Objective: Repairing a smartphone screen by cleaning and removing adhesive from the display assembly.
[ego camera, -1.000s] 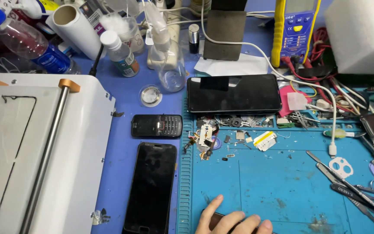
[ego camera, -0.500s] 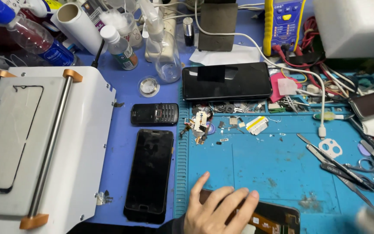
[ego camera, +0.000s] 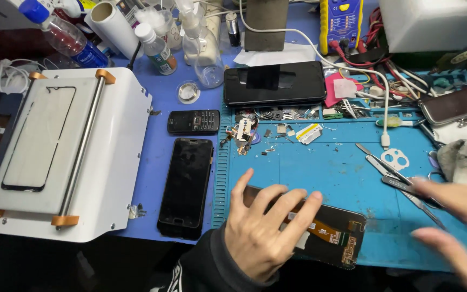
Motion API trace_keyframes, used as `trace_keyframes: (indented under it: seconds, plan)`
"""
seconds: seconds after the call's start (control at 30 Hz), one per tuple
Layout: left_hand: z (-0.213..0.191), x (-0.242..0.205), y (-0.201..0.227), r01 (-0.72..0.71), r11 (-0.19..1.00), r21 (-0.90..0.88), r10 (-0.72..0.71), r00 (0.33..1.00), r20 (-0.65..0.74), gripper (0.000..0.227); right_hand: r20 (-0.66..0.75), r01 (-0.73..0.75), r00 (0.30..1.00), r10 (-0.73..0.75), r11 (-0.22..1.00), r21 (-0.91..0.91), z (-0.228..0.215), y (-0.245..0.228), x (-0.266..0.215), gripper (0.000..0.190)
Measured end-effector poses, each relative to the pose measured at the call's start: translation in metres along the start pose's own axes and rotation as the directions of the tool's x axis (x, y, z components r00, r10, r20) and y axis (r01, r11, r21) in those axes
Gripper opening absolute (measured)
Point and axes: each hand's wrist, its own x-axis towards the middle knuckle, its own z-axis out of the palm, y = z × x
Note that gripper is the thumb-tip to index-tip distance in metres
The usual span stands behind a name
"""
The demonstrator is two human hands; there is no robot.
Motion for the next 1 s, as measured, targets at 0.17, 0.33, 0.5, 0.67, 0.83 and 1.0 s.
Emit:
trace_keyframes:
  seconds: [0.17, 0.33, 0.5, 0.67, 0.83, 1.0]
  plan:
    - [0.006, 0.019, 0.007, -0.141, 0.987, 0.078, 0.149, 0.983, -0.108, 0.037, 0.391, -0.377, 0.902, 0.184, 0.777, 0.505, 0.012, -0.120, 0.005, 0.042]
    - [0.000, 0.025, 0.005, -0.068, 0.977, 0.201, 0.096, 0.986, -0.134, 0.052, 0.325, -0.614, 0.780, 0.535, 0.554, 0.562, 0.017, -0.137, 0.019, 0.035]
    - [0.000, 0.028, 0.003, 0.120, 0.984, -0.135, -0.148, 0.963, -0.224, 0.100, 0.133, -0.423, 0.782, 0.609, 0.362, 0.831, 0.025, -0.134, 0.023, 0.036]
    - [0.042, 0.018, -0.005, 0.262, -0.327, -0.908, -0.389, 0.838, 0.382, 0.087, 0.156, -0.310, 0.872, 0.464, 0.276, 0.910, 0.039, -0.141, 0.022, 0.038]
    - [0.047, 0.016, -0.009, 0.421, -0.279, -0.863, -0.401, 0.765, 0.503, 0.051, 0.396, -0.512, 0.817, 0.420, 0.210, 0.833, 0.044, -0.141, 0.020, 0.042]
    - [0.047, 0.021, -0.015, 0.411, -0.283, -0.866, -0.460, 0.734, 0.499, 0.039, 0.394, -0.496, 0.861, 0.322, 0.360, 0.790, 0.035, -0.156, 0.032, 0.052]
